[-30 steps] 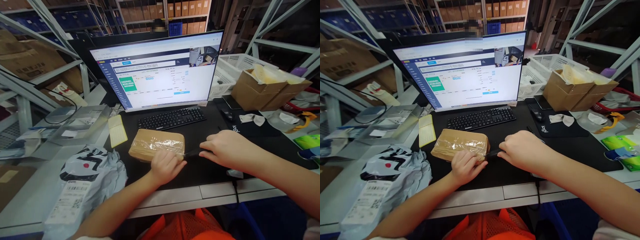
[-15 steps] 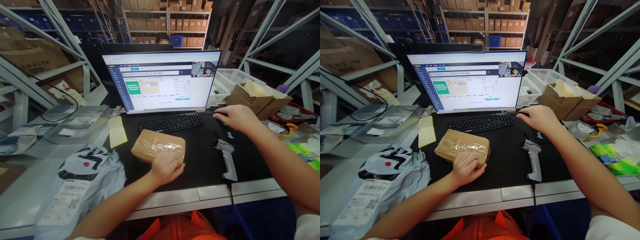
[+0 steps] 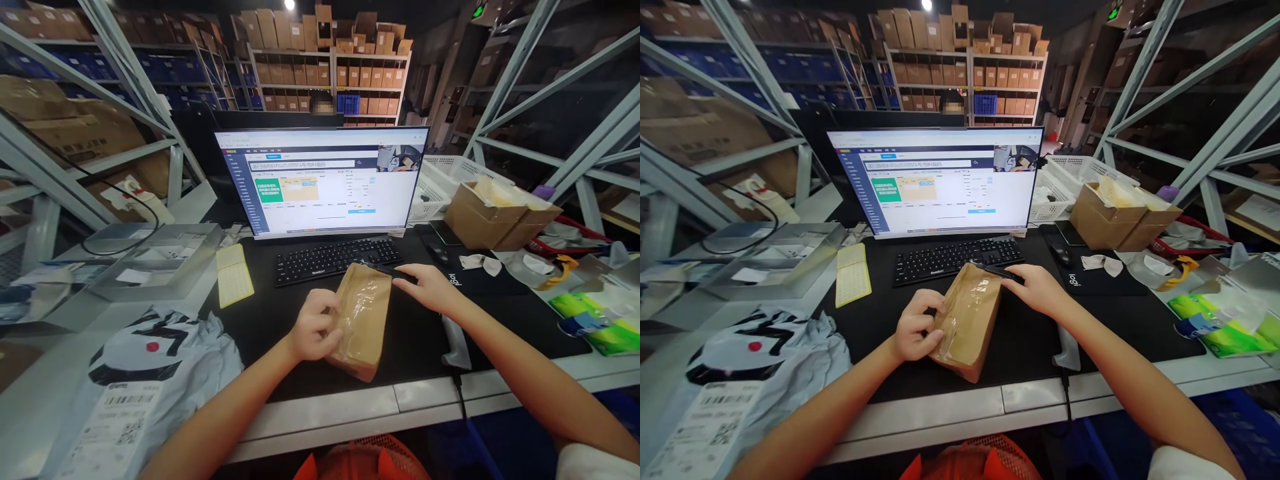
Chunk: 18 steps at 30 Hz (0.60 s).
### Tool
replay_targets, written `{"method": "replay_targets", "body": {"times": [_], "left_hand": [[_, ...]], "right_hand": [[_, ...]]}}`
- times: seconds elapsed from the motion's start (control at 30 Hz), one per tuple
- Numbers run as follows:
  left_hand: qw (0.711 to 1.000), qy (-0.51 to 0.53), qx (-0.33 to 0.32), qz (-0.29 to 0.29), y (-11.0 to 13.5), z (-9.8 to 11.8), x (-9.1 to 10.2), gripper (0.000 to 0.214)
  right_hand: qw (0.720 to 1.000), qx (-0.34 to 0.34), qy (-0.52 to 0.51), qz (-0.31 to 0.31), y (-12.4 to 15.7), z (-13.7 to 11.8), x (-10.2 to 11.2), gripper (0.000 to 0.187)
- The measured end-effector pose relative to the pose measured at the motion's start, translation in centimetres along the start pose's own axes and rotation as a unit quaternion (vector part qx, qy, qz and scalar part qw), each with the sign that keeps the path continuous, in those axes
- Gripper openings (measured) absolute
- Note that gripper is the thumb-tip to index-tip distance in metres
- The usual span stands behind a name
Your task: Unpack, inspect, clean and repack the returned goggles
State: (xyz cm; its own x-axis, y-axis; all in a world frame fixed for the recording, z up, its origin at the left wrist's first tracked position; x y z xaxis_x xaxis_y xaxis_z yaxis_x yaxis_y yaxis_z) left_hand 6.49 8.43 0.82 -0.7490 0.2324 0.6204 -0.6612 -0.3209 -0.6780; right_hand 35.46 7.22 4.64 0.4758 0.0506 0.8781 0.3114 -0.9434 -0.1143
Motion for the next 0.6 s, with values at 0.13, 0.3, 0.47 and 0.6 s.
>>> {"method": "replay_targets", "body": {"times": [0.13,0.3,0.47,0.6], "left_hand": [[0.994,0.045,0.083,-0.056,-0.9,-1.3,1.6,0.028],[0.990,0.060,0.129,-0.019,-1.9,-0.1,1.9,0.015],[0.995,0.043,0.073,-0.052,-2.4,1.6,1.8,0.012],[0.993,0.042,0.080,-0.081,-2.4,1.4,2.0,0.011]], "right_hand": [[0.996,0.037,0.082,-0.017,3.4,-1.6,0.5,0.032],[0.965,0.094,0.243,-0.006,5.8,-5.3,-0.3,0.031],[0.951,0.149,0.272,0.010,5.6,-7.1,-0.5,0.029],[0.951,0.149,0.271,0.005,5.4,-7.0,-0.5,0.028]]}}
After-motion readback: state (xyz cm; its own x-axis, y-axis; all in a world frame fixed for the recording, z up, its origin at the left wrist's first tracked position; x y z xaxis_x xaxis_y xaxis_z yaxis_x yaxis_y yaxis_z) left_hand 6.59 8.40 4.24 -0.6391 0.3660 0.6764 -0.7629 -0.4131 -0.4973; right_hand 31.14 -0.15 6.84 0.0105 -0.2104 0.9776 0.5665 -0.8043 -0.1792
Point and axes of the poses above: each hand's wrist, its own y-axis away from the middle knuckle, its own x-axis out of the back of the hand, z = x × y, the point moved 3 cm from there along -y, towards the middle knuckle, and after that the axes turned 11 degrees about -z, right-handed, at the moved point
